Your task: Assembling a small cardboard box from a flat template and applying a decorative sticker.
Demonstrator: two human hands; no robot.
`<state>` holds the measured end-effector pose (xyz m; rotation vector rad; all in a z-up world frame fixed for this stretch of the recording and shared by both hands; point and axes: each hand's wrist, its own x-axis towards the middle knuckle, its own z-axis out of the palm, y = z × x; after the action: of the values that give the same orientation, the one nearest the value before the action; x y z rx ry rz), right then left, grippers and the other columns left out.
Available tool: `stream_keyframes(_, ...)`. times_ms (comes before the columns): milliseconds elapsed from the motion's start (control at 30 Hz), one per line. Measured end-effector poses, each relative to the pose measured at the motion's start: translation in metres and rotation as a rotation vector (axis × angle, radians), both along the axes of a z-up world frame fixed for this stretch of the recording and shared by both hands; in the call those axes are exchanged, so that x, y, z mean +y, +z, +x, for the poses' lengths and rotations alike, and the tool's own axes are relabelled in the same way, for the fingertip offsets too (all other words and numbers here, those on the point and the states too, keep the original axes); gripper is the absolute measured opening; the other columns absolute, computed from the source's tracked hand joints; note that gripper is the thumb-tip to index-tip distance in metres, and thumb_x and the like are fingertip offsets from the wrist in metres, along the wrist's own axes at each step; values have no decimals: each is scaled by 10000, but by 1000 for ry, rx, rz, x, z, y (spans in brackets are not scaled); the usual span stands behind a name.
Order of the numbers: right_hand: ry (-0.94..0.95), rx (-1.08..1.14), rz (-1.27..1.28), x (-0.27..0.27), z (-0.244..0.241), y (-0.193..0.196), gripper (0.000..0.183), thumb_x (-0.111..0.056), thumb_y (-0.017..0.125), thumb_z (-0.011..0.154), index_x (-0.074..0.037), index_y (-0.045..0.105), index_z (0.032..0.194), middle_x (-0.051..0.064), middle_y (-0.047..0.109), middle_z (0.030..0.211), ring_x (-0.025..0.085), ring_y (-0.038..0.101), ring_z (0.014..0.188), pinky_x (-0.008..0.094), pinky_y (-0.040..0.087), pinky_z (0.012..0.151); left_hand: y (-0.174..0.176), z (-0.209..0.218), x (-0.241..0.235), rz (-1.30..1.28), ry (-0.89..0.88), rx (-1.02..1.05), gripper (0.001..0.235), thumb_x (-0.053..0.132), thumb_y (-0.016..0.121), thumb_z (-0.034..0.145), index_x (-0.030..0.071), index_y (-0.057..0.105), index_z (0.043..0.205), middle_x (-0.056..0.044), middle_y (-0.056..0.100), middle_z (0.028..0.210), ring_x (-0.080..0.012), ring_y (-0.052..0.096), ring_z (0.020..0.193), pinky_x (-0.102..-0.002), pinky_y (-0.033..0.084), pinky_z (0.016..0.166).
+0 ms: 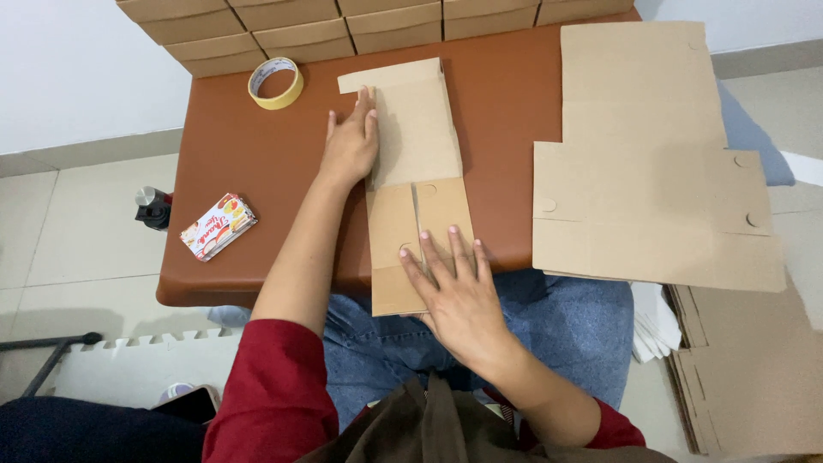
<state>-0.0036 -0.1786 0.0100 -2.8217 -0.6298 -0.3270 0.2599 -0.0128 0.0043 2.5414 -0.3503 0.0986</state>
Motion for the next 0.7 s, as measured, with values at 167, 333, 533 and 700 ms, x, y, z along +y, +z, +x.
stream_keyframes(167, -16, -107, -95, -1, 1, -6, 840, -609, 622, 825, -214, 412, 1537, 169, 414, 1560, 514, 290, 1446, 678, 238, 1120, -33, 35, 9, -37, 103, -285, 504, 118, 653, 942, 160, 502, 1421, -67, 603, 1275, -290, 541, 1216, -506, 212, 1151)
stream_keyframes(333, -37, -180, -180, -2, 1, -9, 933, -654, 661, 780, -246, 357, 1562, 126, 373, 1603, 476, 287, 1469, 639, 273, 1144, -22, 38, 0, 33, 268, -34, 780, 313, 566, 1013, 32, 105, 1575, -184, 305, 1634, -307, 194, 1537, -628, -45, 1182)
stream_keyframes(533, -41, -176, -184, -2, 1, -8, 977, -594, 712, 740, -236, 339, 1569, 133, 370, 1600, 482, 295, 1463, 636, 269, 1147, -24, 37, -9, -46, 193, -185, 714, 92, 651, 950, 98, 281, 1560, -94, 344, 1558, -198, 324, 1477, -545, 119, 1217)
stream_keyframes(700, -41, -167, -193, -2, 0, -5, 1040, -591, 762, 682, -243, 342, 1567, 122, 369, 1604, 471, 286, 1473, 621, 272, 1151, -14, 34, -12, 15, -5, -72, 878, -160, 313, 801, 78, -6, 1583, -211, 336, 1629, -275, 217, 1551, -500, 93, 1237)
